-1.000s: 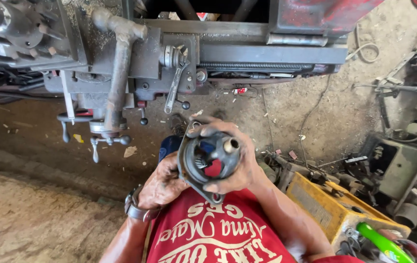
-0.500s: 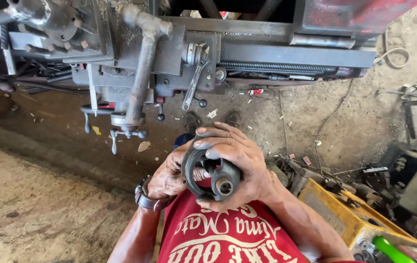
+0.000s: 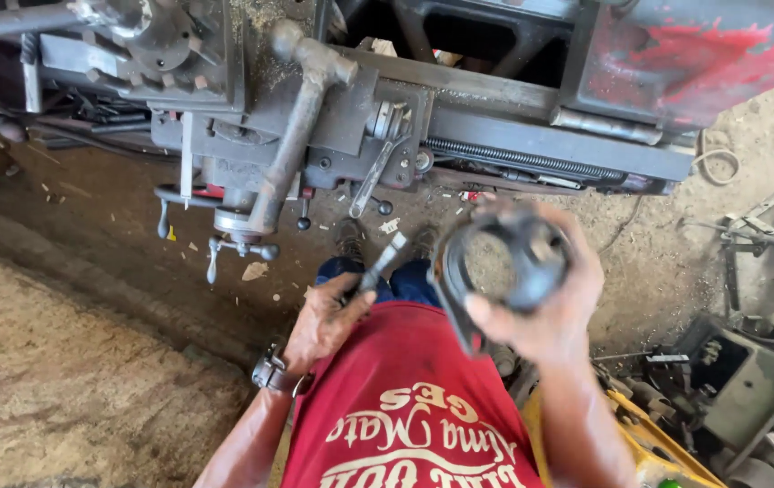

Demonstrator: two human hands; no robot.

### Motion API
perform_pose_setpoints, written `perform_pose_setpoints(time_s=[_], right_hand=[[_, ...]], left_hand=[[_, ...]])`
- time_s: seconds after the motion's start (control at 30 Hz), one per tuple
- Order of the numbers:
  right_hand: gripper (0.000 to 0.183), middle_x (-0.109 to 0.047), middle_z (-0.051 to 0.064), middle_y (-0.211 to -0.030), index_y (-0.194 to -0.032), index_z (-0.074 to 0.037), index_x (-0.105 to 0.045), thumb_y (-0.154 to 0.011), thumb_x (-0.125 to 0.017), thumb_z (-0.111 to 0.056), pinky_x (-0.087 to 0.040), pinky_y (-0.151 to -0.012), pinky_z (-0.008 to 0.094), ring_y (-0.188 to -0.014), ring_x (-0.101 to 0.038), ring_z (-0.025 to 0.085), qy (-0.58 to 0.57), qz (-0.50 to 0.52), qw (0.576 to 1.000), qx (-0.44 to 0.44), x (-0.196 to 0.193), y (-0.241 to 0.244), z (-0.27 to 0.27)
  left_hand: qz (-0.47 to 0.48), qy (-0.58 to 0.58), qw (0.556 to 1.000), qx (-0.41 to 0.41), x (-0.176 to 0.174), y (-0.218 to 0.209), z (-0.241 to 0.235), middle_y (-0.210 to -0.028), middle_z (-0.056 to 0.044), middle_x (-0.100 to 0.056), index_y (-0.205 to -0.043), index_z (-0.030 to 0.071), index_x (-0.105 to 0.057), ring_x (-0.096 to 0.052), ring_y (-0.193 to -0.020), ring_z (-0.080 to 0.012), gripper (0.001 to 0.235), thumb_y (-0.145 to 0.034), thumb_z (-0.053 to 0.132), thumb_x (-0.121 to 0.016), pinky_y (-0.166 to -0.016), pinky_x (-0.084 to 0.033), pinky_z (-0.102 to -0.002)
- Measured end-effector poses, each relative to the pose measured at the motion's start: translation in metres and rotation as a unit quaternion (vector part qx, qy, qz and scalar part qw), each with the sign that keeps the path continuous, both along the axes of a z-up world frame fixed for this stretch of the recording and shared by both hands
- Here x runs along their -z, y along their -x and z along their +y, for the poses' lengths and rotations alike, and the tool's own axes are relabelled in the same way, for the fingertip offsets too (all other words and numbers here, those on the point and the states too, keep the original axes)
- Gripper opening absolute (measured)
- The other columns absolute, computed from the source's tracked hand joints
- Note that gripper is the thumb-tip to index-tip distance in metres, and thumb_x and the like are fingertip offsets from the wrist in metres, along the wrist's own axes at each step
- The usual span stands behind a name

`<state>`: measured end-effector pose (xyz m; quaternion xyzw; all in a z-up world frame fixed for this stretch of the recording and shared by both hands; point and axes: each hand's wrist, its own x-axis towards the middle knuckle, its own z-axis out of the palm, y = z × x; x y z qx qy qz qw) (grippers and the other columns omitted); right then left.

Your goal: The person repeatedly hammers a cylindrical metal part into a hole on a large machine frame, removes it, and reinserts it multiple times. They also handle a separate circular metal component, inserting and removing it from the same area.

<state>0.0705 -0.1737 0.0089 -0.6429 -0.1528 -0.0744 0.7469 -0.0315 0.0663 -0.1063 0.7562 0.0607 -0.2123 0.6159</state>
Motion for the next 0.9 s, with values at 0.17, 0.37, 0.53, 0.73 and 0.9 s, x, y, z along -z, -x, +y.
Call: perform_pose_setpoints(time_s=[0.17,0.37,0.53,0.73,0.9], right_hand=[[0.066,-0.075,0.027,-0.091,-0.115,0.007,-0.068,-0.067,-0.090,-0.032,-0.059,-0.075,0.054,-0.084,-0.074,0.048,0.526,0.041,0.840,-0.123,0.000,-0.058,0.033],[0.081,-0.074,0.024,-0.084,-0.105,0.003,-0.068,-0.065,-0.085,-0.066,-0.058,-0.077,0.059,-0.085,-0.074,0.047,0.630,0.031,0.749,-0.204,0.072,-0.110,0.086],[0.072,-0.074,0.024,-0.086,-0.105,0.003,-0.069,-0.071,-0.088,-0.057,-0.060,-0.077,0.054,-0.084,-0.075,0.046,0.670,0.026,0.713,-0.205,0.067,-0.115,0.103],[0.071,-0.074,0.020,-0.084,-0.104,-0.003,-0.067,-0.075,-0.082,-0.067,-0.057,-0.087,0.049,-0.086,-0.076,0.041,0.711,0.011,0.671,-0.209,0.081,-0.115,0.104],[0.067,-0.074,0.020,-0.083,-0.104,-0.003,-0.066,-0.080,-0.078,-0.065,-0.056,-0.090,0.048,-0.087,-0.077,0.039,0.733,0.004,0.646,-0.214,0.086,-0.113,0.111]], left_hand=[[-0.047,-0.097,0.979,-0.172,-0.037,-0.025,0.007,-0.062,-0.015,-0.064,-0.086,0.005,-0.063,-0.068,-0.063,-0.0279,0.024,-0.099,0.026,-0.065,-0.058,-0.054,-0.039],[-0.120,-0.214,0.944,-0.221,0.001,-0.061,0.009,-0.075,-0.030,-0.059,-0.093,0.001,-0.059,-0.062,-0.084,-0.0571,0.028,-0.098,0.028,-0.066,-0.057,-0.048,-0.057],[-0.178,-0.260,0.923,-0.219,-0.003,-0.071,0.010,-0.078,-0.023,-0.062,-0.096,0.003,-0.061,-0.067,-0.079,-0.0515,0.026,-0.097,0.028,-0.066,-0.059,-0.055,-0.053],[-0.222,-0.287,0.912,-0.194,-0.008,-0.073,0.007,-0.089,-0.020,-0.063,-0.109,0.004,-0.064,-0.069,-0.084,-0.0460,0.026,-0.100,0.028,-0.062,-0.062,-0.059,-0.047],[-0.213,-0.316,0.904,-0.193,0.014,-0.078,0.012,-0.083,-0.023,-0.063,-0.098,0.002,-0.063,-0.069,-0.079,-0.0485,0.024,-0.101,0.025,-0.060,-0.059,-0.059,-0.050]])
